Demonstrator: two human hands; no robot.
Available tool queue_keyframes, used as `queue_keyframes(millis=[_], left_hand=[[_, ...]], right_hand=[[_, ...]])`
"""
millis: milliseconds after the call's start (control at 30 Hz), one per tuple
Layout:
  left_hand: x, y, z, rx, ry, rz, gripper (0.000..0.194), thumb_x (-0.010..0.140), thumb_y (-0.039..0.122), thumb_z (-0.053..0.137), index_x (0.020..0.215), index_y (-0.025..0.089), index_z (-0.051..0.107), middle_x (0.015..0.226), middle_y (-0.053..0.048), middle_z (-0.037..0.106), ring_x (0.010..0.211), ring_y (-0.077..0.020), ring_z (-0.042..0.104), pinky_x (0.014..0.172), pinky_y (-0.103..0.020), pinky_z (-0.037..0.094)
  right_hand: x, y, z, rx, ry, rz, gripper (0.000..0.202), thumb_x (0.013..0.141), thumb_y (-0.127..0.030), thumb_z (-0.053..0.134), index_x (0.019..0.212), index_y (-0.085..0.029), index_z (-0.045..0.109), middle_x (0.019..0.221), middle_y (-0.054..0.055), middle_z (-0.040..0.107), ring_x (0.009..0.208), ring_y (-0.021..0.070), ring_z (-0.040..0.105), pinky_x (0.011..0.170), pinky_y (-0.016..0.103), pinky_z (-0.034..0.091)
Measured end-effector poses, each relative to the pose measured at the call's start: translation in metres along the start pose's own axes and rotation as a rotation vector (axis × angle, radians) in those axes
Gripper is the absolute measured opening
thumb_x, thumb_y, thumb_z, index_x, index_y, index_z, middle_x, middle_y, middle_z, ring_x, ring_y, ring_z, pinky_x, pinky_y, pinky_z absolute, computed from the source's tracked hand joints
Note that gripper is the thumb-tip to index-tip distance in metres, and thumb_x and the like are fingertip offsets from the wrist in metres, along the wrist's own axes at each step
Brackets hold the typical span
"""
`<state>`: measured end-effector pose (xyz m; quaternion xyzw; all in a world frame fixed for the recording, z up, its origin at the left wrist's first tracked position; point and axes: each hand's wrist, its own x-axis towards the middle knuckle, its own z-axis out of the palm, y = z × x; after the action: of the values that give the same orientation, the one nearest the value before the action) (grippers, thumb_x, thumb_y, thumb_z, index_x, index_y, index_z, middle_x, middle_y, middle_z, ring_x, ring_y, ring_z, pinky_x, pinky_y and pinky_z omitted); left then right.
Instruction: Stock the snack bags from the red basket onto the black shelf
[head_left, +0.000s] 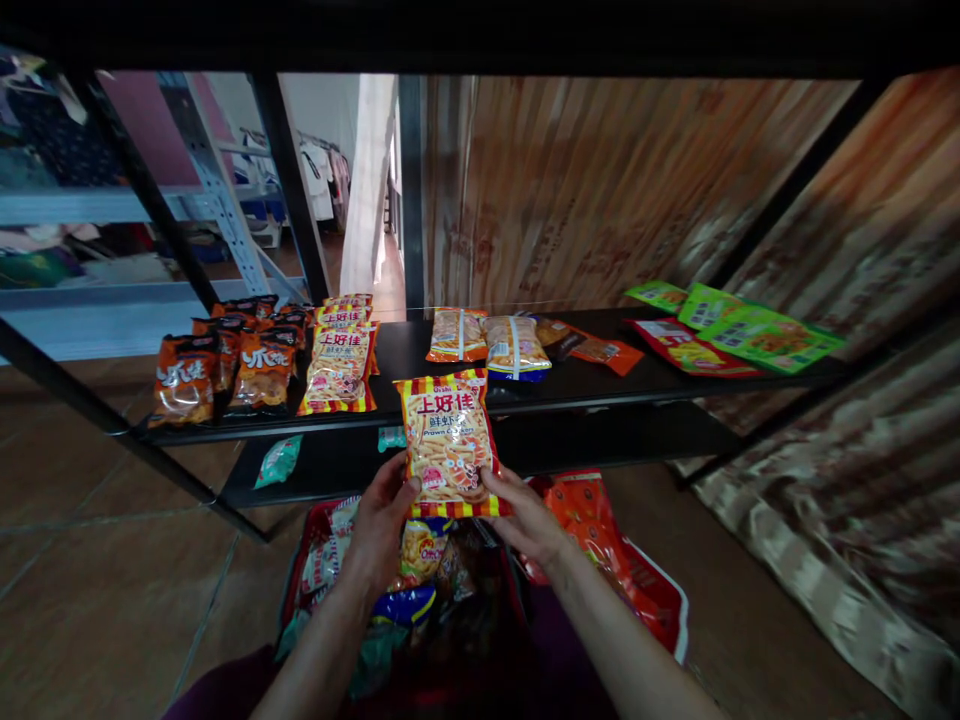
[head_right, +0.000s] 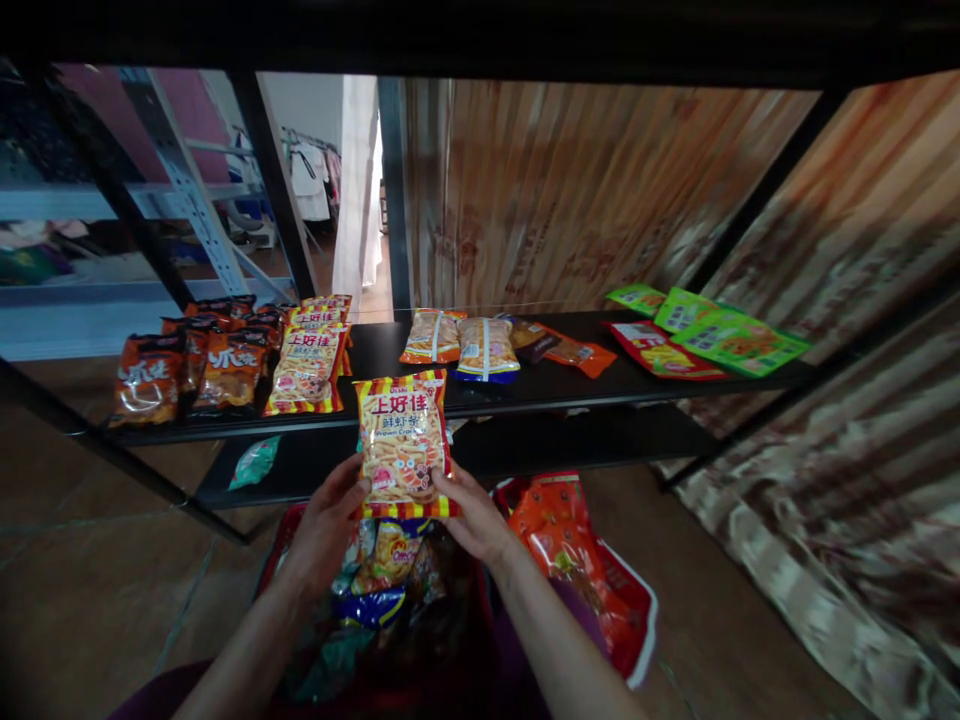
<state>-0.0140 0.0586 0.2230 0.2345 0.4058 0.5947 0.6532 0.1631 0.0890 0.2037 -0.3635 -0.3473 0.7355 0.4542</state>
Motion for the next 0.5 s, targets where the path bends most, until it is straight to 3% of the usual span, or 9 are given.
queue_keyframes(millis=[167,333,500], left_hand=[[0.021,-0.005,-0.007,-0.040,-0.059,0.059,0.054,0.066,0.027,0.074,0.117,0.023,0.056,0.123,-0.008,0.061,0.109,-0.0238,0.058,0.091,-0.036,0.046],[0.051,-0.006,-0.003,0.071,0.142,0.135,0.042,0.063,0.034,0.075,0.100,0.018,0.064,0.098,-0.007,0.070,0.089,-0.0221,0.065,0.082,-0.036,0.050],[0.082,-0.009,0.009,0.034,0.247,0.245,0.036,0.061,0.034,0.076,0.092,0.018,0.066,0.088,-0.003,0.071,0.083,-0.0180,0.064,0.084,-0.033,0.048]], right_hand=[[0.015,-0.007,0.000,-0.112,0.029,-0.056,0.046,0.072,-0.044,0.068,0.113,-0.026,0.058,0.106,0.005,0.069,0.094,0.0239,0.066,0.073,0.038,0.056],[0.034,-0.007,0.003,-0.070,0.027,-0.130,0.051,0.070,-0.044,0.070,0.116,-0.027,0.056,0.107,0.006,0.069,0.097,0.0263,0.065,0.083,0.044,0.052],[0.054,-0.022,0.007,-0.118,0.098,-0.218,0.052,0.067,-0.046,0.072,0.114,-0.026,0.059,0.103,0.006,0.070,0.097,0.0281,0.065,0.084,0.046,0.050]])
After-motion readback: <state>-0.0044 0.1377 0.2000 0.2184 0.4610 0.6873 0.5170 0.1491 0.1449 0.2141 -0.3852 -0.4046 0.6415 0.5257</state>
